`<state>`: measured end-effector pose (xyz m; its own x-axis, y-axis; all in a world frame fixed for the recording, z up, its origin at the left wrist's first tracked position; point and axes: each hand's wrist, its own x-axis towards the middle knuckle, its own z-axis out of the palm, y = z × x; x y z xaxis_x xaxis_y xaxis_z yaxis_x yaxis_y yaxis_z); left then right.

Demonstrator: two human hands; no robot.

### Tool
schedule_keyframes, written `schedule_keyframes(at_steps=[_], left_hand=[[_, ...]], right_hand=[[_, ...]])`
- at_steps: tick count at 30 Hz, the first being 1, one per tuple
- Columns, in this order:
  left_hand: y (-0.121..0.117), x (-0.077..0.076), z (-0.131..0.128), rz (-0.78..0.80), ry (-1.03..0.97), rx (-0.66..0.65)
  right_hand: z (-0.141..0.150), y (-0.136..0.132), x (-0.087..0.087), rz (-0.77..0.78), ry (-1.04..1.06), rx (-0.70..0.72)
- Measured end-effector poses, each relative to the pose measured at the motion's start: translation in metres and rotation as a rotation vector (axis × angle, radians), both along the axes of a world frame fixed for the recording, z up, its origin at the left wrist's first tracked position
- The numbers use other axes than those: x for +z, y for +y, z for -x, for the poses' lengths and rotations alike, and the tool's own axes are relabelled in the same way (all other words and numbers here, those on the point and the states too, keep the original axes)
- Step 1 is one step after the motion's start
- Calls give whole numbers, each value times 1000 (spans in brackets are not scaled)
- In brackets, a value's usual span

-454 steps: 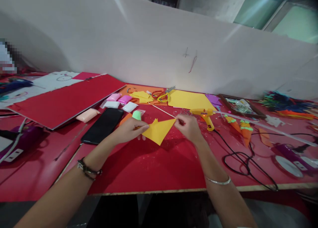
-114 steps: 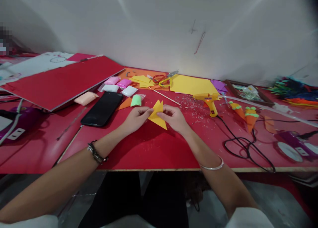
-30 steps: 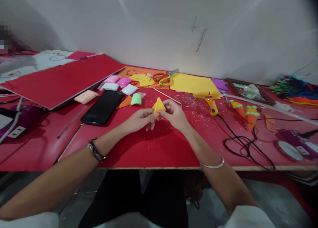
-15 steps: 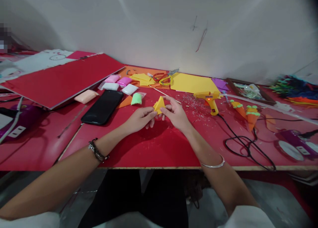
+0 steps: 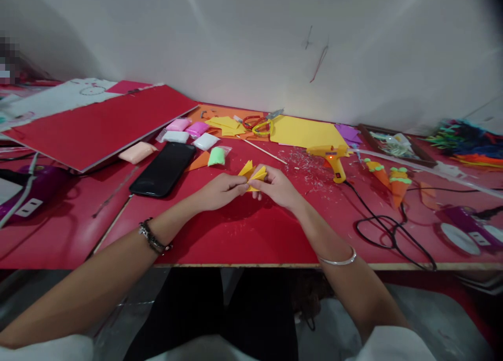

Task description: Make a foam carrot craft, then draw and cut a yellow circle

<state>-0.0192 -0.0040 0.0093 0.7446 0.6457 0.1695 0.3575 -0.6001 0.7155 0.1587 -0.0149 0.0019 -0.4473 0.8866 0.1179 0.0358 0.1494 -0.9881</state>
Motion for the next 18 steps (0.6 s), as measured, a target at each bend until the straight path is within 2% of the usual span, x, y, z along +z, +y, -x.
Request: schedule_keyframes(at_steps=[5, 11, 18], left_hand=[[2, -3, 2, -20, 26, -10], [0, -2, -1, 0, 15, -36], [-4, 3, -4, 134, -25, -8]], right_hand=[[1, -3, 3, 2, -50, -9], [2, -3, -1, 3, -107, -125], [4, -1, -1, 14, -88, -228]])
